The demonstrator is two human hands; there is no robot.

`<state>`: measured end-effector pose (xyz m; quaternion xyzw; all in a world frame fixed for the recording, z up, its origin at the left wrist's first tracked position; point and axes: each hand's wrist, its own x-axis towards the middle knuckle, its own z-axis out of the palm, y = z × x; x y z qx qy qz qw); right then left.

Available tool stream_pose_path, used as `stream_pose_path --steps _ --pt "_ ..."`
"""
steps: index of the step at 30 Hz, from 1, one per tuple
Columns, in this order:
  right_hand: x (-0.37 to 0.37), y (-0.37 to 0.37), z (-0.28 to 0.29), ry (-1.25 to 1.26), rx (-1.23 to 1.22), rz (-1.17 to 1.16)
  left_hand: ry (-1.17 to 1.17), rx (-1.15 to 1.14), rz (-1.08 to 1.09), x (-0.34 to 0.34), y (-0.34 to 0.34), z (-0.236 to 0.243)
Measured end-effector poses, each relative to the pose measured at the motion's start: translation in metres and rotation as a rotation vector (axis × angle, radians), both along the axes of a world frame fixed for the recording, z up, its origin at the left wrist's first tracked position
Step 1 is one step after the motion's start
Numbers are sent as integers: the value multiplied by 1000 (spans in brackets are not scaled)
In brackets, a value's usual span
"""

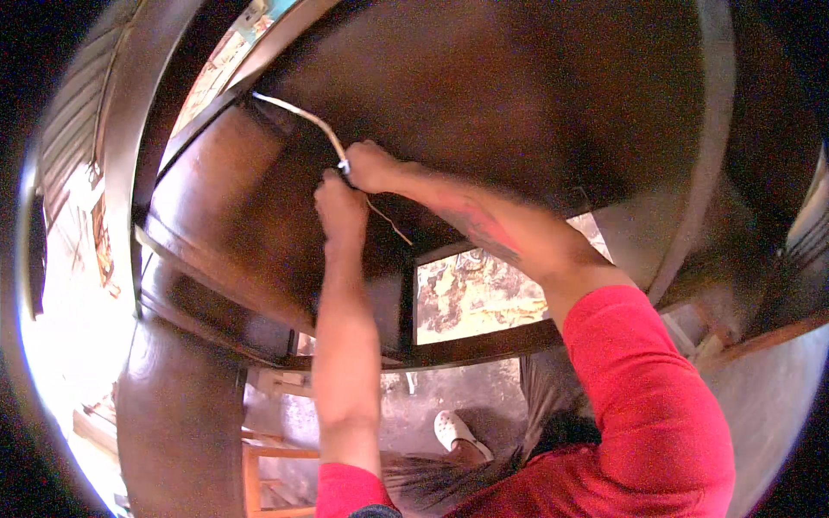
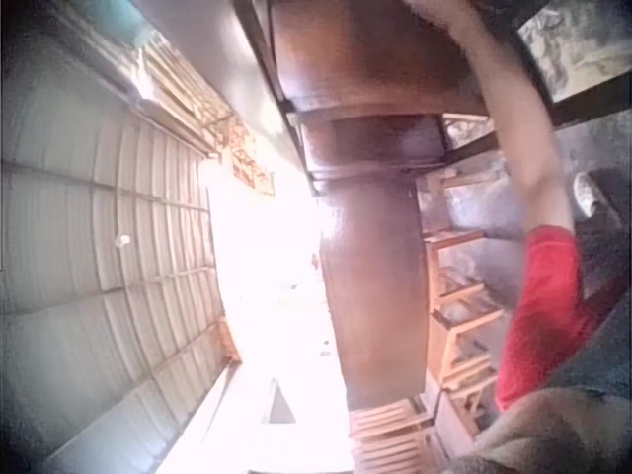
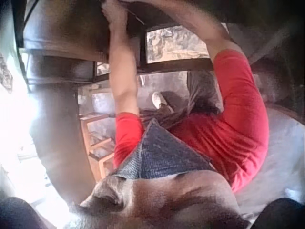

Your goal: The person installs an LED light strip inside a wooden cabinet by peeling the adhesive backing, pressing the strip along the inner top edge, and connecting it to a power source.

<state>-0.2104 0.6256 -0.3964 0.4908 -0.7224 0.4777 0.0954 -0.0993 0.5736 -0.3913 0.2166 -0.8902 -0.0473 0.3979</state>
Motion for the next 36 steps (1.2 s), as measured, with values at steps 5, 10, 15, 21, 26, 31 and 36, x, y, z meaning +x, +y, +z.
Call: stream_pose_path --steps 5,10,15,21,26,31,36 --pt "16 18 19 -24 -212 59 -133 -84 -63 1 -34 26" --pt "7 42 -6 -282 -548 18 -128 -192 -182 -18 -38 39" --pt "49 18 -106 -465 -600 -319 -307 -181 -150 -10 -54 68" --pt "71 -4 -193 -500 -484 -292 -375 -241 -214 -25 -38 76" --pt "73 -11 -203 -552 -378 -143 -395 -283 -218 -27 -36 86" --pt "81 -17 -204 -539 -363 -126 -413 -372 -183 -24 -39 95" --pt "83 -25 -206 -449 -310 -165 -415 -449 -189 -23 -33 97"
